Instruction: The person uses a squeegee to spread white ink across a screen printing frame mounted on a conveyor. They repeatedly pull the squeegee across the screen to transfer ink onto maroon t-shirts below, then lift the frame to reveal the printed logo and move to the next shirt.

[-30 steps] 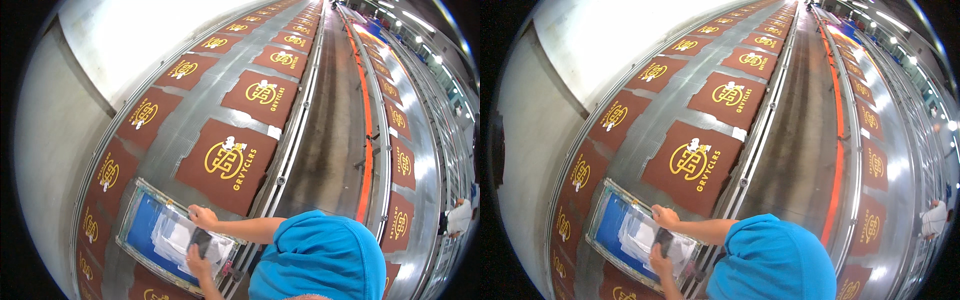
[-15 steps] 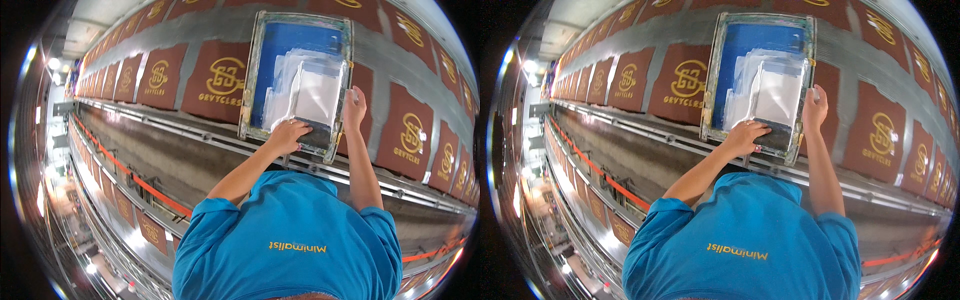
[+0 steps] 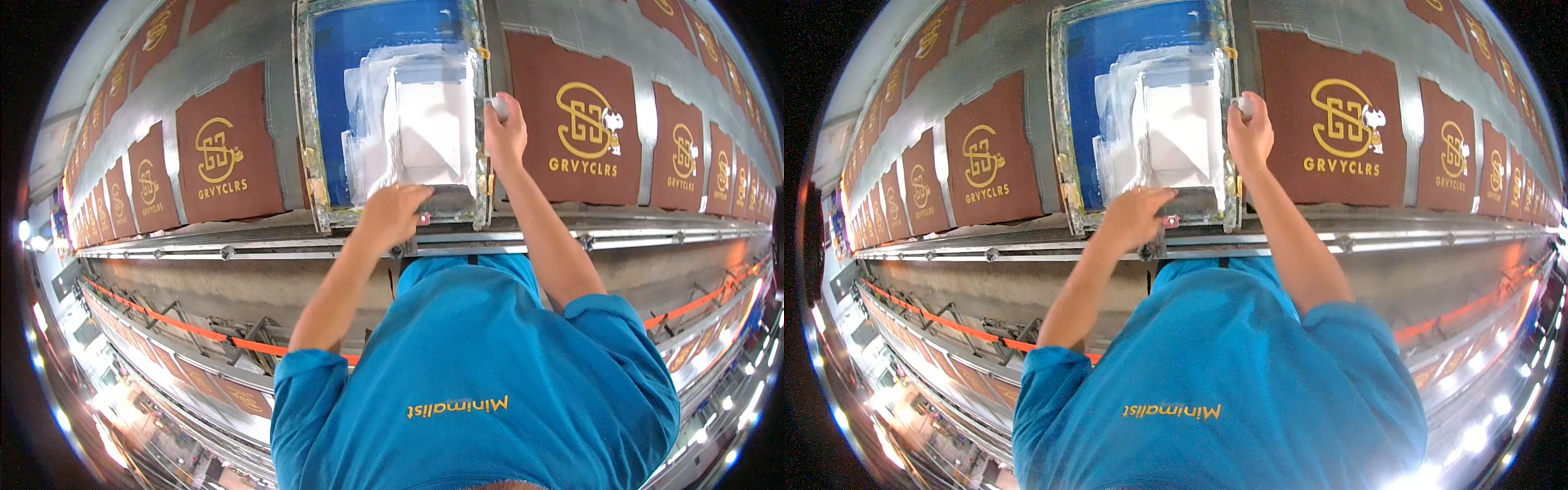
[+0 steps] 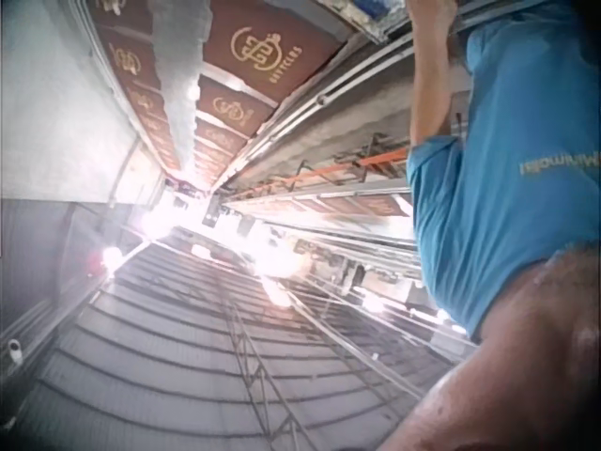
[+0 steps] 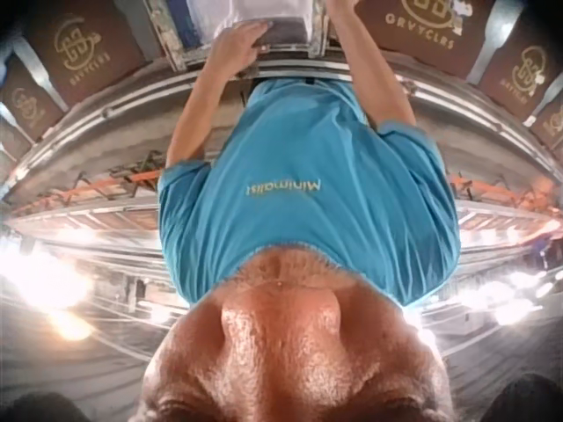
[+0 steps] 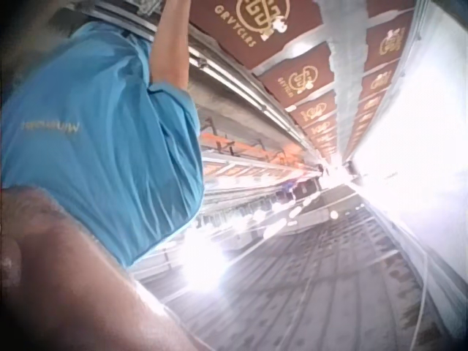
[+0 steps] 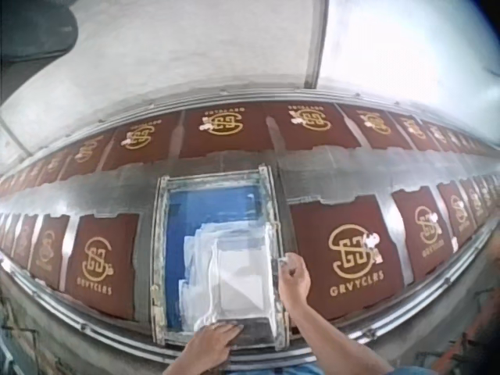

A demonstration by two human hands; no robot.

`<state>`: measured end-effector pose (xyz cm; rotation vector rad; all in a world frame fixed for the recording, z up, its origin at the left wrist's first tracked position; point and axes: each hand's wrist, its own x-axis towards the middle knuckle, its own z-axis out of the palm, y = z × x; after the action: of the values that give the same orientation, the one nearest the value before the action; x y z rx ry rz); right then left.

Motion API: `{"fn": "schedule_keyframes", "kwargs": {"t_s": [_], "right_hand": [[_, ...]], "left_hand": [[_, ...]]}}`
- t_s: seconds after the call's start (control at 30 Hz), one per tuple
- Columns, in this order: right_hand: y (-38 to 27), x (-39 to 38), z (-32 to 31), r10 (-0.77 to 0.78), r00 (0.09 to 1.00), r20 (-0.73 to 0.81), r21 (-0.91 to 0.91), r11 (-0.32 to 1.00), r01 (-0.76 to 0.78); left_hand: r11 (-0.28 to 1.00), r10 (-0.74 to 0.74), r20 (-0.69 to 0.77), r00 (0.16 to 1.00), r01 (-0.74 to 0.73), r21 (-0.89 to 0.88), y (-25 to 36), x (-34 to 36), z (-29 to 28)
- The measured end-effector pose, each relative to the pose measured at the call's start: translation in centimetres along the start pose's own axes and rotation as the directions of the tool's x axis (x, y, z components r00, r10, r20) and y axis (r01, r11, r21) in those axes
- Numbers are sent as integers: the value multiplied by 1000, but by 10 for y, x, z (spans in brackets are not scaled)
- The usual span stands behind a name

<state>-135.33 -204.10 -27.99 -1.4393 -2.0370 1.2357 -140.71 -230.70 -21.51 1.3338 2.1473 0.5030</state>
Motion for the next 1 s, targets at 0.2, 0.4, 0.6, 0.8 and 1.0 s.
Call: {"fn": "schedule_keyframes", "kwargs": {"t_s": [0.2, 0.4, 0.6, 0.8, 1.0], "right_hand": [[6, -3, 16, 25, 999, 48, -124, 992, -19], [-9, -8, 23, 44, 997, 57, -161, 986, -34], [0, 14, 17, -97, 994, 48, -184, 977, 105], [-100, 65, 29, -643, 577, 503, -275, 514, 812], [-74, 32, 44, -523, 596, 609, -402, 444, 801]], "left_hand": [[992, -125, 305, 944, 129, 7, -32, 96, -80], [991, -41, 101, 994, 28, 132, -87, 193, -117], [979, -52, 44, 998, 42, 201, -94, 208, -113], [975, -49, 45, 998, 38, 218, -94, 212, -116], [974, -1, -70, 998, 17, 225, -81, 170, -80]]}}
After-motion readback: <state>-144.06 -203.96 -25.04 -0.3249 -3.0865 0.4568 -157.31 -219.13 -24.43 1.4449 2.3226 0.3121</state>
